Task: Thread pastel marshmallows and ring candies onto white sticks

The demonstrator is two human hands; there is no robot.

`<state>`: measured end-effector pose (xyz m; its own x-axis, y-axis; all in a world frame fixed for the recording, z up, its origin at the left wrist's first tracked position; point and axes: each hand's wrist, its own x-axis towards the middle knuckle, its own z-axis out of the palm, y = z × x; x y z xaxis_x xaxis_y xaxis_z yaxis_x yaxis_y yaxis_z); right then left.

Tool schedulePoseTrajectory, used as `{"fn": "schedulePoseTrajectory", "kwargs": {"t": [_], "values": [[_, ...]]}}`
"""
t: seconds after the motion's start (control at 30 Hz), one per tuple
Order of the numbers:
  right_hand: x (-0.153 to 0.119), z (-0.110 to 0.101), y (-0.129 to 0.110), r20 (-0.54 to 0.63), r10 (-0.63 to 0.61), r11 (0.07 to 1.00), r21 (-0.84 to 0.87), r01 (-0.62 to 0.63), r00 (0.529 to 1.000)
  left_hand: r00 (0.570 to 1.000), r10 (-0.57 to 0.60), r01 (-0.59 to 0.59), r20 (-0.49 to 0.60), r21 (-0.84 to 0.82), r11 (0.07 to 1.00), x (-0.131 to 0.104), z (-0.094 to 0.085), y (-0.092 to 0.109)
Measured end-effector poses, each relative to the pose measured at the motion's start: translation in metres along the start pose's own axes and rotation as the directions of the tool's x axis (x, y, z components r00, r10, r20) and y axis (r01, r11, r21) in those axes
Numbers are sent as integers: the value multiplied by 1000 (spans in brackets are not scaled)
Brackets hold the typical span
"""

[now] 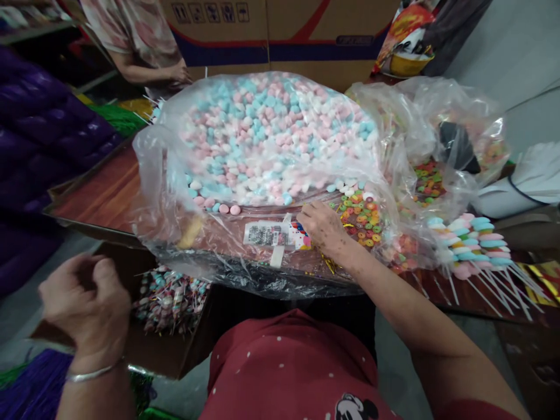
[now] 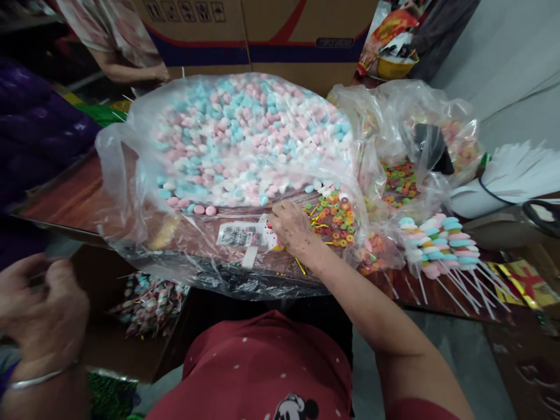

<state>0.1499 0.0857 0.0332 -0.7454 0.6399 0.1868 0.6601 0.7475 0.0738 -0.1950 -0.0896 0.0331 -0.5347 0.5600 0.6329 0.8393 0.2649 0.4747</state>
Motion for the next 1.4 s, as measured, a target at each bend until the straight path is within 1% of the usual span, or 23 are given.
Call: {"fn": "schedulePoseTrajectory", "kwargs": {"t": [0.03,0.07,0.1,0.13,0.17,0.2,0.23,0.27,0.33,0.4,0.47,0.53,0.63,0.73,0.8,0.83,0.97,1.03,1.13,1.23,1.3,1.37,1.4], "values": [[0,-2,-1,-17,1,1000,-10,-1,1000,994,110,-111,27,22,994,0,7,19],[0,-3,-1,-27,5,1000,-14,-5,1000,971,234,-236,-47,-39,971,-1,16,39],[0,-3,-1,-29,9,1000,-7,-10,1000,928,373,-370,-2,-141,919,-3,27,60],[0,-2,-1,-20,2,1000,15,-2,1000,879,472,-444,66,-243,862,-5,39,79],[-1,0,-1,-1,-21,999,49,21,1000,832,543,-488,112,-319,813,-9,52,98],[-3,2,-1,22,-52,995,89,50,998,786,600,-511,153,-385,768,-12,64,114],[-4,5,-1,44,-79,989,127,73,996,756,627,-505,191,-439,743,-16,76,127],[-6,9,-1,59,-94,984,156,84,994,722,652,-502,232,-474,724,-20,87,138],[-8,15,-3,71,-90,981,180,76,993,661,680,-478,317,-520,708,-27,106,151],[-9,19,-5,76,-67,981,184,52,995,601,687,-447,409,-541,713,-32,118,156],[-9,20,-6,86,-60,981,190,43,994,547,690,-422,473,-556,716,-33,127,156],[-8,19,-6,89,-51,978,207,32,995,513,698,-403,500,-577,710,-32,132,154],[-9,18,-4,107,-38,970,242,11,994,491,706,-381,509,-604,700,-32,137,149],[-9,19,-4,134,-9,970,242,-24,991,485,705,-370,518,-608,702,-32,138,146],[-9,19,-5,129,25,972,228,-54,991,486,699,-377,525,-596,709,-31,138,145],[-9,19,-6,122,40,973,223,-67,992,479,699,-385,531,-589,711,-30,138,146],[-8,18,-10,97,50,980,188,-67,994,418,711,-418,566,-575,703,-25,138,147],[-8,18,-12,91,48,983,170,-63,995,404,706,-414,582,-572,708,-24,139,149],[-6,17,-13,69,60,985,157,-70,996,439,683,-396,584,-556,730,-23,139,152],[-4,11,-9,-13,64,989,136,-62,998,475,692,-430,543,-543,721,-21,135,157],[-4,3,-5,-88,27,991,137,-15,996,499,699,-432,512,-553,713,-18,131,162],[-7,-7,-1,-150,-32,983,175,58,988,520,697,-389,493,-590,707,-14,126,167],[-9,-13,1,-177,-54,973,212,91,983,519,699,-358,492,-618,700,-13,123,170]]}}
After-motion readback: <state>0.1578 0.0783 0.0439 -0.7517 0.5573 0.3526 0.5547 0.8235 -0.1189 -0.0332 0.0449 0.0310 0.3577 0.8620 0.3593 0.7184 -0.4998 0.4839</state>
